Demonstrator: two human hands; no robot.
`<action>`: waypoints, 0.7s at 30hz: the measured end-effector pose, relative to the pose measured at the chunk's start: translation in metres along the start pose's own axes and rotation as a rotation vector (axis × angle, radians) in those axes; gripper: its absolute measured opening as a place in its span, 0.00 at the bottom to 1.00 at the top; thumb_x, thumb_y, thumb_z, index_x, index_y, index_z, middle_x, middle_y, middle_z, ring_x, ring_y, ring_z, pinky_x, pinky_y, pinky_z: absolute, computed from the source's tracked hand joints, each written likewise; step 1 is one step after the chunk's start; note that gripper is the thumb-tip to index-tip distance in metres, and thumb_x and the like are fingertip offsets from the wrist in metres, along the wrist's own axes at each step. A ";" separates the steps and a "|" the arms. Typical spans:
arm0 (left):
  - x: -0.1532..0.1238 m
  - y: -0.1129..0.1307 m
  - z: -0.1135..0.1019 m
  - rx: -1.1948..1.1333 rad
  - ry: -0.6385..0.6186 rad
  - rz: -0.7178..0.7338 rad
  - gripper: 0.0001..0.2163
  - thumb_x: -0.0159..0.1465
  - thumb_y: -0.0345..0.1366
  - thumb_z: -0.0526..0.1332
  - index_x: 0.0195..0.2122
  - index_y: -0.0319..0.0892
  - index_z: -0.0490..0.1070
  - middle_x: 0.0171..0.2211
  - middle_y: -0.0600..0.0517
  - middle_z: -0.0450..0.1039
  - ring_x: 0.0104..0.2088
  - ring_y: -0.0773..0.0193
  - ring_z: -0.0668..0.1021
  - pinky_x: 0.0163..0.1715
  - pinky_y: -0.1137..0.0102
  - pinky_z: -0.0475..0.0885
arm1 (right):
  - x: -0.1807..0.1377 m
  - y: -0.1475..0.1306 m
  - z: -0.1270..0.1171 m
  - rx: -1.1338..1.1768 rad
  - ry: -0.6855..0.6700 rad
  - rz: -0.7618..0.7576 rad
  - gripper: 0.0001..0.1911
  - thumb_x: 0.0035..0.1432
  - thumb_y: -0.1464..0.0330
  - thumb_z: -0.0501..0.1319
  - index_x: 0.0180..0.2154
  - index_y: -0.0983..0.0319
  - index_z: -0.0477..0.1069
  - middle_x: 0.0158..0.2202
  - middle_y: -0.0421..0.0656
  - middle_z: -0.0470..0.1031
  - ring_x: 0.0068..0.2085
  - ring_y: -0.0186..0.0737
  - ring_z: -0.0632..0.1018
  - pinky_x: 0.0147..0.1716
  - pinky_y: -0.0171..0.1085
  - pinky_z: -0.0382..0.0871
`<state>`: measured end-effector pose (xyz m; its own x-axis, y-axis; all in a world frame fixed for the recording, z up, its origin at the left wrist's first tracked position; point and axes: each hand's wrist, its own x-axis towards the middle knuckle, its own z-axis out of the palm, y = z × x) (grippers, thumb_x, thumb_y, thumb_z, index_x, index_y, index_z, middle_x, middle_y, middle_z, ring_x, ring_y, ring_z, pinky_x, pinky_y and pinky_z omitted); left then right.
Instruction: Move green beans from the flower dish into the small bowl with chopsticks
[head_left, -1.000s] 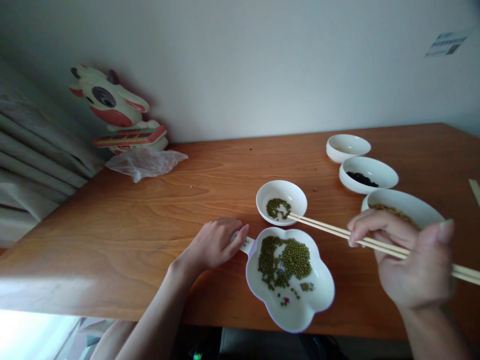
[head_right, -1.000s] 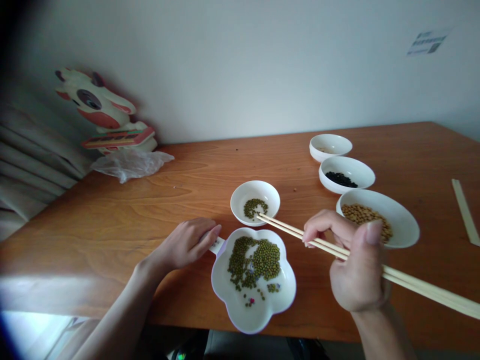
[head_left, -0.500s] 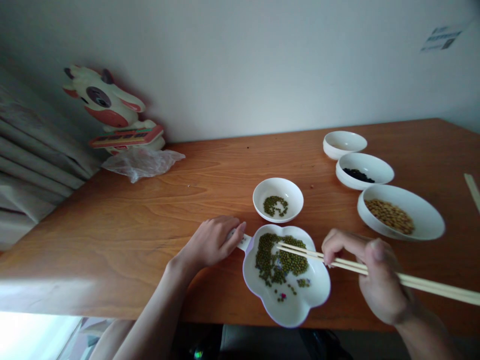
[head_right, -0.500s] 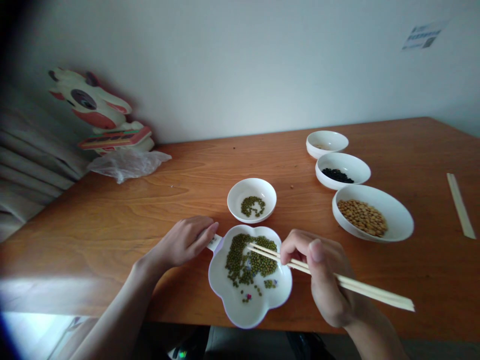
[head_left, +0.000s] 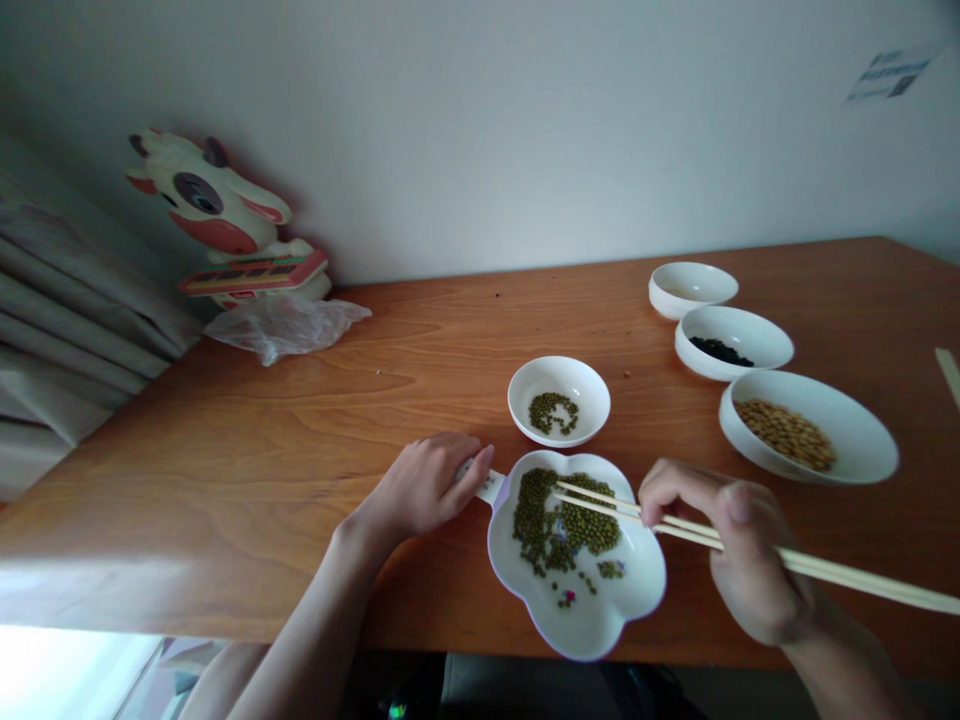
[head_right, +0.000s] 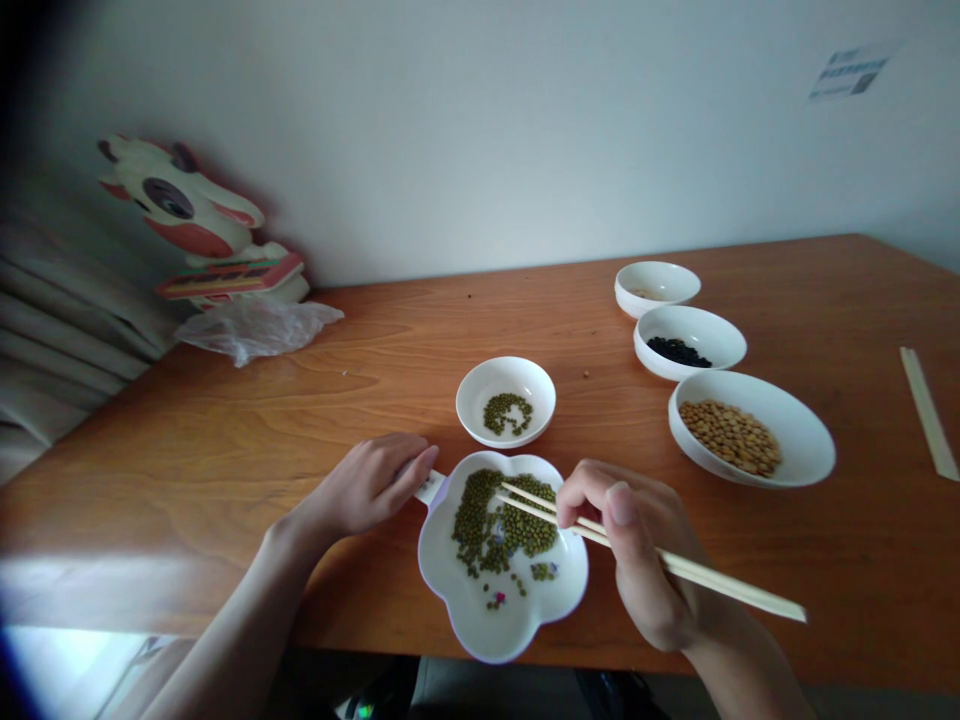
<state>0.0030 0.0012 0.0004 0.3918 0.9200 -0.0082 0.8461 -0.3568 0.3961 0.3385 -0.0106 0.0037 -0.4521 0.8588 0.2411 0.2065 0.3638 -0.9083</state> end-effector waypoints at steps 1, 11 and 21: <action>0.000 0.000 0.000 -0.002 0.001 0.001 0.23 0.80 0.47 0.45 0.33 0.42 0.68 0.32 0.51 0.74 0.30 0.64 0.73 0.33 0.67 0.63 | 0.000 0.001 0.000 -0.005 -0.009 -0.004 0.34 0.75 0.47 0.36 0.32 0.56 0.71 0.29 0.43 0.72 0.30 0.44 0.73 0.31 0.42 0.64; 0.000 -0.002 0.003 -0.002 0.008 0.001 0.23 0.80 0.48 0.46 0.32 0.42 0.68 0.31 0.51 0.74 0.29 0.64 0.72 0.33 0.67 0.63 | 0.002 0.000 0.002 0.015 -0.008 -0.029 0.31 0.77 0.49 0.40 0.33 0.57 0.71 0.29 0.41 0.71 0.30 0.41 0.71 0.31 0.42 0.61; -0.001 -0.001 0.002 0.012 0.018 0.002 0.23 0.80 0.48 0.45 0.33 0.43 0.67 0.31 0.51 0.74 0.29 0.63 0.73 0.33 0.66 0.62 | 0.000 0.004 0.003 0.062 -0.003 -0.064 0.32 0.77 0.49 0.40 0.33 0.57 0.72 0.30 0.41 0.72 0.31 0.41 0.71 0.32 0.41 0.60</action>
<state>0.0022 0.0008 -0.0020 0.3872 0.9220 0.0096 0.8495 -0.3608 0.3849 0.3374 -0.0105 -0.0009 -0.4650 0.8335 0.2984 0.1234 0.3948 -0.9105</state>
